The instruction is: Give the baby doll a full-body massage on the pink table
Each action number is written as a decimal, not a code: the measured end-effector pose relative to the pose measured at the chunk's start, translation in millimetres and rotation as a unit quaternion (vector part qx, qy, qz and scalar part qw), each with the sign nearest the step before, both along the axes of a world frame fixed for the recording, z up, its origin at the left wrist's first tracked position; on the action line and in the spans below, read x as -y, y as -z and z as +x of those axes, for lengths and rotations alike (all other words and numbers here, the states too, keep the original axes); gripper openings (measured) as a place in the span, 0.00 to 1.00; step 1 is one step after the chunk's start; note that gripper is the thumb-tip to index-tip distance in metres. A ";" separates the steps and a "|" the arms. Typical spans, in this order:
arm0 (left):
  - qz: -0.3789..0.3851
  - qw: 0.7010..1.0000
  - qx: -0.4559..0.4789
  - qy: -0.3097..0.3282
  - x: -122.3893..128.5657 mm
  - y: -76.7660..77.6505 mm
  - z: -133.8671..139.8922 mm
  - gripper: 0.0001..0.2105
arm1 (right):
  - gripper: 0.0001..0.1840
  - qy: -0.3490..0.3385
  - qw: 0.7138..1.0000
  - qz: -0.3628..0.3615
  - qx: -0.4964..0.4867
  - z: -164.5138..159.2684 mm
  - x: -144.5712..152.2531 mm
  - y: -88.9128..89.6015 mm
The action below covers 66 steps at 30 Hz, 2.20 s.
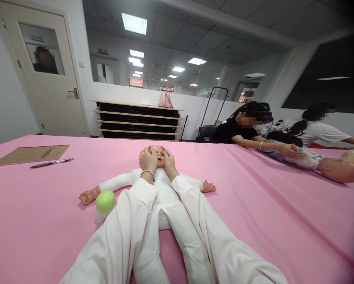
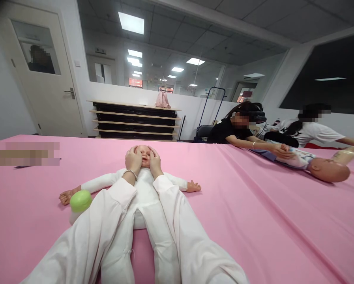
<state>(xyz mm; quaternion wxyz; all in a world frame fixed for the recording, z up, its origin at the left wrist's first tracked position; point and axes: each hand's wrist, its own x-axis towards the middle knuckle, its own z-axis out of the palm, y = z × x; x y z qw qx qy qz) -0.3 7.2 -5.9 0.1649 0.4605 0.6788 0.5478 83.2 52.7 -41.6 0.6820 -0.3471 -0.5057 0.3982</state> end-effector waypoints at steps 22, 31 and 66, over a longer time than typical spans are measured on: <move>0.105 0.991 -0.056 0.062 12.2 23.1 -10.6 0.20 | 0.15 0.027 0.989 -0.042 0.141 16.2 33.0 13.6; 0.127 0.970 -0.061 0.201 11.0 40.1 -24.5 0.35 | 0.37 -0.067 0.985 -0.024 0.154 29.5 36.0 25.8; 0.097 0.971 -0.100 0.193 14.8 39.9 -23.5 0.29 | 0.24 -0.049 0.995 0.008 0.084 29.5 43.3 21.4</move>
